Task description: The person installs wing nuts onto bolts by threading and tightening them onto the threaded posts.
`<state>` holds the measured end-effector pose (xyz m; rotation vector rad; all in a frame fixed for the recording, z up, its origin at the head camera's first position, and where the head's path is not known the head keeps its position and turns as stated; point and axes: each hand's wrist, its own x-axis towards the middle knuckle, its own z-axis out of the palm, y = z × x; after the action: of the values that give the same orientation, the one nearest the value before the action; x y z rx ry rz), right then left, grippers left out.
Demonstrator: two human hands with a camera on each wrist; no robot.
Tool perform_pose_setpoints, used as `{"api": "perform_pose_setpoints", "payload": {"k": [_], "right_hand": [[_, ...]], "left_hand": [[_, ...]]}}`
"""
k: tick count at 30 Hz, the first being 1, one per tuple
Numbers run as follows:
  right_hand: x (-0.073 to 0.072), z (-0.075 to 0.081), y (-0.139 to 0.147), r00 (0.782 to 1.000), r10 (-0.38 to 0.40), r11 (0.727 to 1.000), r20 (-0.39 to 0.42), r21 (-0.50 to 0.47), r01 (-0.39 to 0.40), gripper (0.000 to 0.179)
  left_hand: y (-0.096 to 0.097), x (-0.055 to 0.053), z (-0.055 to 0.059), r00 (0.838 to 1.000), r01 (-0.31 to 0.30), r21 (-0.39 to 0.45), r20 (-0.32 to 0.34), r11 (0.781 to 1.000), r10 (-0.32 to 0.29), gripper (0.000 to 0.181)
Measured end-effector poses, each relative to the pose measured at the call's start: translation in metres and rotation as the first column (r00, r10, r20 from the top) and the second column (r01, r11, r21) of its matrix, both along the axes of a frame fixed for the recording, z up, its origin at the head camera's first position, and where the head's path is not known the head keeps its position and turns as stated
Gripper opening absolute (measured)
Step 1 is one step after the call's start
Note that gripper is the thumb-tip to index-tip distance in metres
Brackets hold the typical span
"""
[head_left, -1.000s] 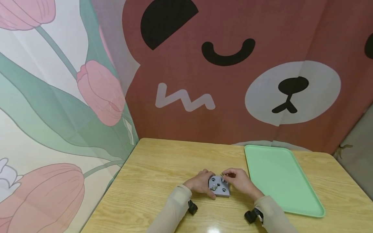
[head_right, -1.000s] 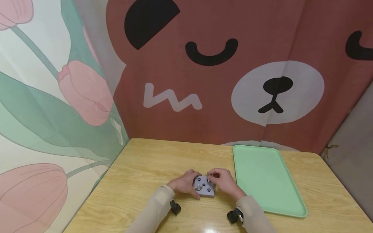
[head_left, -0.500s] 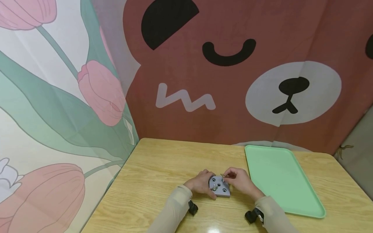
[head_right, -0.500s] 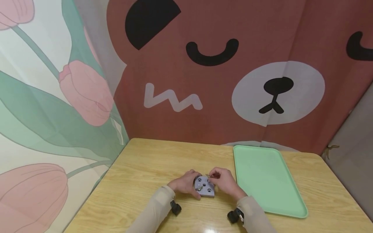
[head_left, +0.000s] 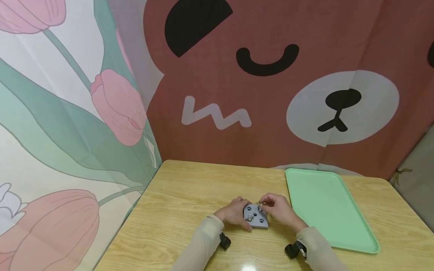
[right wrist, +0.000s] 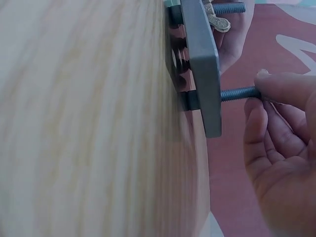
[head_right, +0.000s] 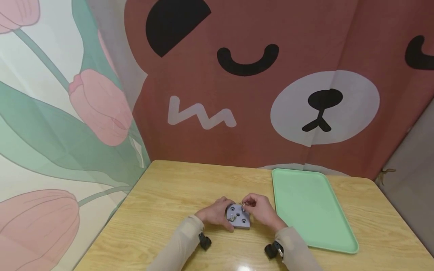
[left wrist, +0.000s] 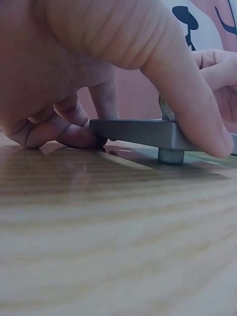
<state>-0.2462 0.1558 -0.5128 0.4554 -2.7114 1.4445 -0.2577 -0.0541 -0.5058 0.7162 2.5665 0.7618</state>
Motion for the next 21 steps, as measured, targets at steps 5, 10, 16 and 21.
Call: {"api": "perform_pose_setpoints", "payload": {"k": [5,10,16,21], "right_hand": [[-0.0012,-0.0003,0.0006,1.000,-0.011,1.000,0.008,0.008,0.010,0.011],[0.0002,0.0013,0.0023,1.000,0.008,1.000,0.010,0.003,-0.008,0.011],[0.0014,0.0039,0.0027,1.000,0.026,1.000,-0.006,0.002,-0.026,0.009],[0.0009,0.0044,0.0023,0.999,0.029,1.000,-0.015,0.003,-0.029,0.005]], "left_hand": [[0.0003,-0.0017,-0.0013,1.000,0.006,-0.009,-0.007,1.000,-0.006,0.080],[0.0007,-0.0025,-0.0013,1.000,0.003,-0.009,-0.003,1.000,-0.003,0.079],[0.0006,-0.0030,-0.0020,1.000,0.002,-0.014,-0.003,1.000,-0.002,0.079],[0.0007,-0.0027,-0.0028,1.000,-0.005,-0.008,0.004,1.000,0.005,0.080]]}}
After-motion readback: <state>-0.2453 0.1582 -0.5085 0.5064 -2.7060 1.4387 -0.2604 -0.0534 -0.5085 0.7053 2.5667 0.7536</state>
